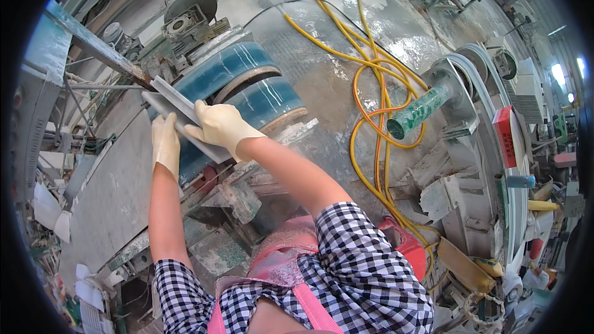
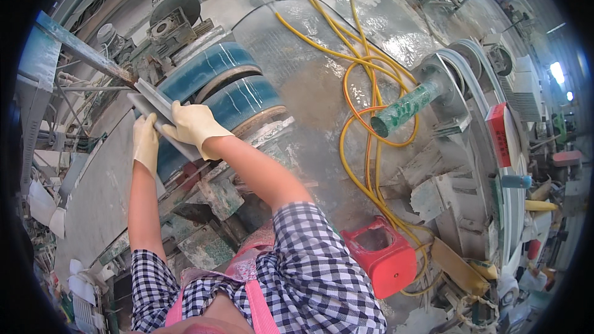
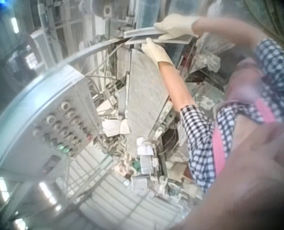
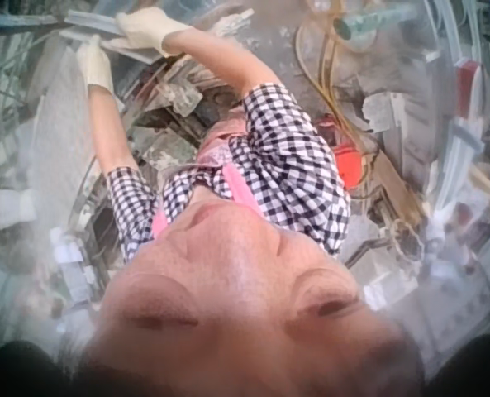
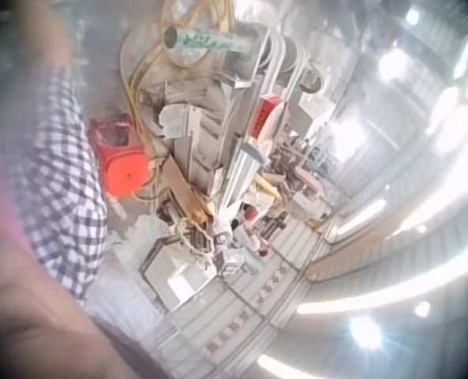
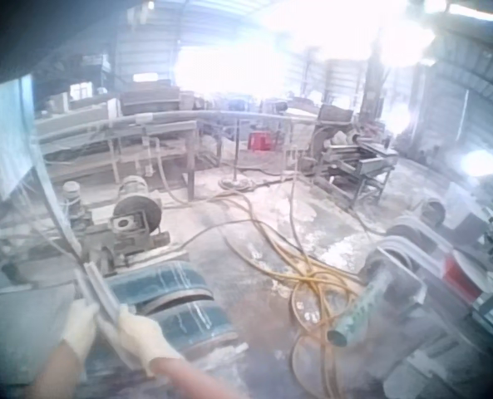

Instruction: The person sprays water on the floor and a grinding machine using a hose, then picks up rectangular stone slabs and rubs them against the rotating grinding wheel. They place the treated slabs onto a stack on the floor.

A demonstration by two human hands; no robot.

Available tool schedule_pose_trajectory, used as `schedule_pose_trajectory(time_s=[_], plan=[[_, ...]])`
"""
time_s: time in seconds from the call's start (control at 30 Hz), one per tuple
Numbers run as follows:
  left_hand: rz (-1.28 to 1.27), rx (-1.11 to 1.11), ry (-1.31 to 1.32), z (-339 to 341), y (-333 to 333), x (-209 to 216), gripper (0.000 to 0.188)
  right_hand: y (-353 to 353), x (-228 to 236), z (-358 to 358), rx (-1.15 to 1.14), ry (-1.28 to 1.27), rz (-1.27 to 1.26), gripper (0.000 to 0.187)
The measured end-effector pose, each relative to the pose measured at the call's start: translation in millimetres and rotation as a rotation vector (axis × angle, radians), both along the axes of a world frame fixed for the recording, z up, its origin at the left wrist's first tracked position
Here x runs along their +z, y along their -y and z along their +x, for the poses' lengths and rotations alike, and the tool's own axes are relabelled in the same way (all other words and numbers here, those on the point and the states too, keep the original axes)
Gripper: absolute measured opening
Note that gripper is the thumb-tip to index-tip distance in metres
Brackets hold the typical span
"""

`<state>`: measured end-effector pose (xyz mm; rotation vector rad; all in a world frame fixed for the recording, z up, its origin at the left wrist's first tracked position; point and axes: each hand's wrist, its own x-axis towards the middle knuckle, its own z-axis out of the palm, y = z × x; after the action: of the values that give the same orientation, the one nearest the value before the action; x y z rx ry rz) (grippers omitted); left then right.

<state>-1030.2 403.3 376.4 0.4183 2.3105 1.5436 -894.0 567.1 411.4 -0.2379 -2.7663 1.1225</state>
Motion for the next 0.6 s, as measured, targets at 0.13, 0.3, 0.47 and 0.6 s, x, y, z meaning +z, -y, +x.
schedule_pose_trajectory(time_s=[0.13,0.3,0.47,0.6], plan=[[0.208,-0.061,0.313,-14,5,0,0.046,0,7,1,0.004,0.038,0.040,0.069],[-0.969,-0.020,-0.508,-30,58,-27,0.084,12,12,-4,-0.041,0.064,0.120,0.067],[-1.198,0.094,-0.174,-35,73,-39,0.104,19,10,-4,-0.085,0.148,0.158,0.071],[-1.203,0.209,-0.102,-51,65,-27,0.098,12,8,-9,-0.090,0.149,0.074,0.066]])
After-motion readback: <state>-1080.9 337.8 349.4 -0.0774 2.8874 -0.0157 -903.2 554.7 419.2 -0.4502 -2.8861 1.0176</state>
